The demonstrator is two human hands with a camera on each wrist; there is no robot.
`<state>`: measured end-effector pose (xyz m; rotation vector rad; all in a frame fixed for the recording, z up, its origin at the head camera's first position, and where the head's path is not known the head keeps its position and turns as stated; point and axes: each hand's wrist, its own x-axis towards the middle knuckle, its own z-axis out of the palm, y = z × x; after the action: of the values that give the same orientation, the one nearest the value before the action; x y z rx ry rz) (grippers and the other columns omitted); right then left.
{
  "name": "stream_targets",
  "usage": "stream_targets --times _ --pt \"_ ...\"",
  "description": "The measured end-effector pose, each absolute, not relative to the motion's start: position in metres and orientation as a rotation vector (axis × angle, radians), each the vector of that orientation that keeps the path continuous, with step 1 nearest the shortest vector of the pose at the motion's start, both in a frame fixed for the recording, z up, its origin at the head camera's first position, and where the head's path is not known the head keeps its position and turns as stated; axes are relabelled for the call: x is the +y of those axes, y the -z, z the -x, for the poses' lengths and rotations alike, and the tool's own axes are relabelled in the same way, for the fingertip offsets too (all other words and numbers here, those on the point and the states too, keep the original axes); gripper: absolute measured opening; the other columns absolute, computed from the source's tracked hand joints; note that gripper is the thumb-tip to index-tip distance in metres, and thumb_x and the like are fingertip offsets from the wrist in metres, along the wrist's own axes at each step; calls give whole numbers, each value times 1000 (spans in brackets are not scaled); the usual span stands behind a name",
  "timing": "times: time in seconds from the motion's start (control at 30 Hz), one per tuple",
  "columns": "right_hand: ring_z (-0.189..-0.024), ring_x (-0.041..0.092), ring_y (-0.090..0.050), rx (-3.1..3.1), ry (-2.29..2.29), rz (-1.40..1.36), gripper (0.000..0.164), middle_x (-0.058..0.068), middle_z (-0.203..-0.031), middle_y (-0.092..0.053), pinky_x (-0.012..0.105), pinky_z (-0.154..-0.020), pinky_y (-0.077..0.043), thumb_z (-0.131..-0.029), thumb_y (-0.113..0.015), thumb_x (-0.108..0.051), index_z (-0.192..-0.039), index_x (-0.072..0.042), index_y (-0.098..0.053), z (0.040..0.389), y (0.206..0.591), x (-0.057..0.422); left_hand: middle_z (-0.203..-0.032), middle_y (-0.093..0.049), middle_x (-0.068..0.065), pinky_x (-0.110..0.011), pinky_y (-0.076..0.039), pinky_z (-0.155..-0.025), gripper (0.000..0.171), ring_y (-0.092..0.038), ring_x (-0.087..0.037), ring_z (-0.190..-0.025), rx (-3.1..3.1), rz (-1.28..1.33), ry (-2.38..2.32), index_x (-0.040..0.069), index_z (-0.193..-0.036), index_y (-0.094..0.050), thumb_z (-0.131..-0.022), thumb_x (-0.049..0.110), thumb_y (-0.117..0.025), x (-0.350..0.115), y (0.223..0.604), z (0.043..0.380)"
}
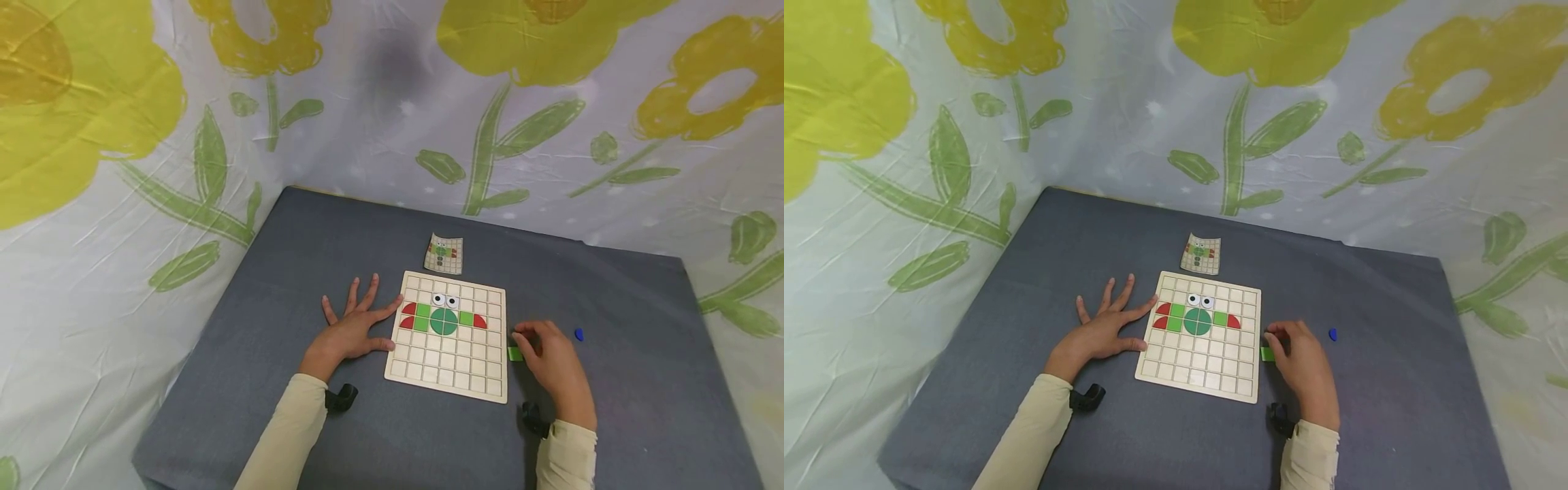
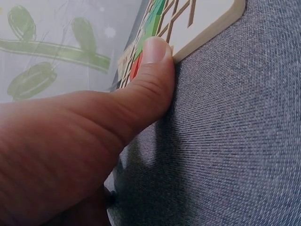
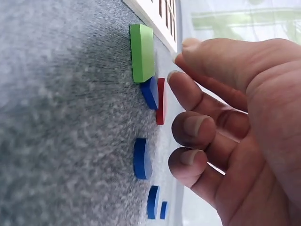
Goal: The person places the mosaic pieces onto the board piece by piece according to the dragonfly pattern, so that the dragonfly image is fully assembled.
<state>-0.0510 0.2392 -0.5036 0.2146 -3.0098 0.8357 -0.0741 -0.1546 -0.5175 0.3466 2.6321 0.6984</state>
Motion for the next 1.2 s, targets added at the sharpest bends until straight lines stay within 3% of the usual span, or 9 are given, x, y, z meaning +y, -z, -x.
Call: stream_targets --times 0.3,0.57,0.87,1.2 --pt "-74 18 -48 -3112 -818 -146 30 10 -110 -61 32 -62 -39 -101 -75 -22 -126 -4 -73 37 500 242 -177 18 2 -79 32 -104 97 29 -35 -159 2636 -337 -744 46 -166 -25 -86 58 -79 -155 527 76" --pt "-75 18 -48 -3150 -806 -126 35 11 -115 -59 30 -62 -39 -97 -80 -21 -127 -5 -74 29 499 244 -178 15 -1 -85 20 -108 97 24 -39 -160 2642 -336 -665 45 -167 -26 -87 59 -78 -153 511 73" --pt "-80 20 -51 -3190 -809 -107 38 15 -126 -58 34 -67 -43 -96 -82 -21 -130 -7 -71 24 497 245 -177 15 -1 -84 21 -109 98 24 -38 -160 2630 -315 -658 46 -166 -25 -86 59 -79 -152 508 73" --pt "-94 25 -63 -3189 -800 -78 35 14 -118 -61 48 -81 -55 -97 -80 -27 -121 -4 -71 24 492 244 -177 16 0 -84 21 -109 98 25 -37 -160 2615 -313 -652 46 -166 -24 -86 60 -78 -153 503 73"
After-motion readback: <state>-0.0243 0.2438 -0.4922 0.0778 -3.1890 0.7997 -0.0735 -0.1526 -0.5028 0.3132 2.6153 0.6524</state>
